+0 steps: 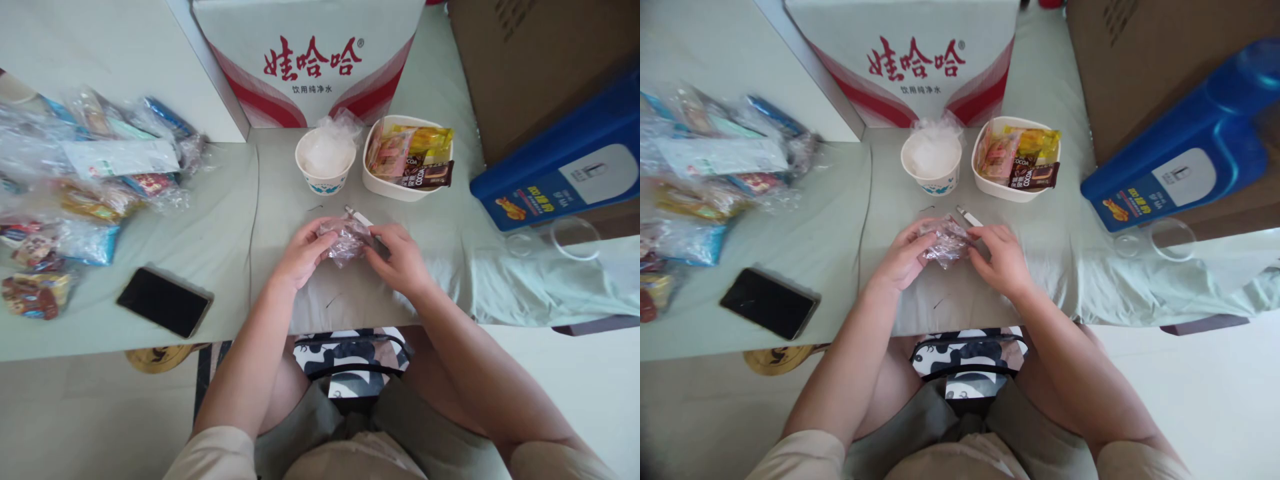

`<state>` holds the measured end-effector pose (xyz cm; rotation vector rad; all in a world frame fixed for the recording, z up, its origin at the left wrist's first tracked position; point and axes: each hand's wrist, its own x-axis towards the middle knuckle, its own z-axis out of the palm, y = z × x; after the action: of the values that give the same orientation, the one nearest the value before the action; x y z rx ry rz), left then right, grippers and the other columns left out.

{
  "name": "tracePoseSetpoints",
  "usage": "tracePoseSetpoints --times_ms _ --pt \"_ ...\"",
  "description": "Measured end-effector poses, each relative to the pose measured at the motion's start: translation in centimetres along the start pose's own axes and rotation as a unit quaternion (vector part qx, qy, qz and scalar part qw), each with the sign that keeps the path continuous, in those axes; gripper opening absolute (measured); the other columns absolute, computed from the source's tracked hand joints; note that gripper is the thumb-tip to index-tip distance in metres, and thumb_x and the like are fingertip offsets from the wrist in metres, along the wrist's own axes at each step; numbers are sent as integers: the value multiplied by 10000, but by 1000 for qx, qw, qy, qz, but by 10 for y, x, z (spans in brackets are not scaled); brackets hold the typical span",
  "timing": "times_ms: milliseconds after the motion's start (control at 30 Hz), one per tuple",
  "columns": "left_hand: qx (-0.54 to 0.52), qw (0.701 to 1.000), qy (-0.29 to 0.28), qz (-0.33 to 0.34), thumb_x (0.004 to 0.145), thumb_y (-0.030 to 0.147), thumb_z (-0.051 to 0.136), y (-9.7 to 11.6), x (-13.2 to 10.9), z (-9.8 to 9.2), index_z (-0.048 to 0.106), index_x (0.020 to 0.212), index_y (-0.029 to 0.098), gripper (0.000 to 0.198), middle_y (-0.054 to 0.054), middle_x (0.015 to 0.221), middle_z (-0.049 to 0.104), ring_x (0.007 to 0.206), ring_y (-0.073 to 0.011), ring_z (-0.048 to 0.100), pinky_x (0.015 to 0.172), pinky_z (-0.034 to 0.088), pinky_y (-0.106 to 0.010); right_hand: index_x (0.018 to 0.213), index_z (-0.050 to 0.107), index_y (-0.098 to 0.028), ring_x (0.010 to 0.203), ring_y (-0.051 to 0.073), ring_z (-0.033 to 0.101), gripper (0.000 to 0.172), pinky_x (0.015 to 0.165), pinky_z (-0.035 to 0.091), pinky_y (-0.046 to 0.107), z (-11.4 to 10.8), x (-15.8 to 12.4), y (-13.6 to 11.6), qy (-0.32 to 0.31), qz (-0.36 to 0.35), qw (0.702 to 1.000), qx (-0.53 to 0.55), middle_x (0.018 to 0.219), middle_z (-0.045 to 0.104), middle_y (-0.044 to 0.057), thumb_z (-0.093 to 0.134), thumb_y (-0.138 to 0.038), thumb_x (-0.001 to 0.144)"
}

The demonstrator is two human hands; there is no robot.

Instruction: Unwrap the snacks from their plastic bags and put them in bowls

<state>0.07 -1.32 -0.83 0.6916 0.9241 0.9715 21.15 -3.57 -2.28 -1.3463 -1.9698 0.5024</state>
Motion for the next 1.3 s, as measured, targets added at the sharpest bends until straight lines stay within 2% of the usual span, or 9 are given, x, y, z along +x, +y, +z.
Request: tracePoseSetpoints --times_ms 100,267,867,1300 --pt "2 1000 15 -3 651 400 923 1 0 0 744 1017 212 449 -47 1015 774 911 -195 725 820 569 -315 1088 682 -237 948 281 672 215 861 528 440 -3 1 -1 1 17 1000 -10 995 743 95 583 -246 897" --pt "20 1000 11 -22 643 396 930 0 -1 2 740 1005 201 453 -56 1020 775 924 -198 715 845 560 -320 1165 678 -238 1015 295 673 300 925 517 466 -2 -1 -2 -32 1 999 11 1078 752 104 599 -276 877" --pt "76 997 1 -3 697 397 881 -1 -4 4 766 976 223 348 -52 1047 789 974 -212 705 925 528 -339 1130 691 -227 928 273 678 270 848 511 433 2 -4 0 -55 9 998 2 991 758 97 587 -261 883" --pt "143 990 18 13 756 374 826 -4 -8 2 755 1001 223 297 -40 1004 781 929 -200 689 851 516 -303 1094 691 -219 882 264 669 247 843 487 418 4 -5 0 -73 8 997 -17 939 742 94 597 -265 870"
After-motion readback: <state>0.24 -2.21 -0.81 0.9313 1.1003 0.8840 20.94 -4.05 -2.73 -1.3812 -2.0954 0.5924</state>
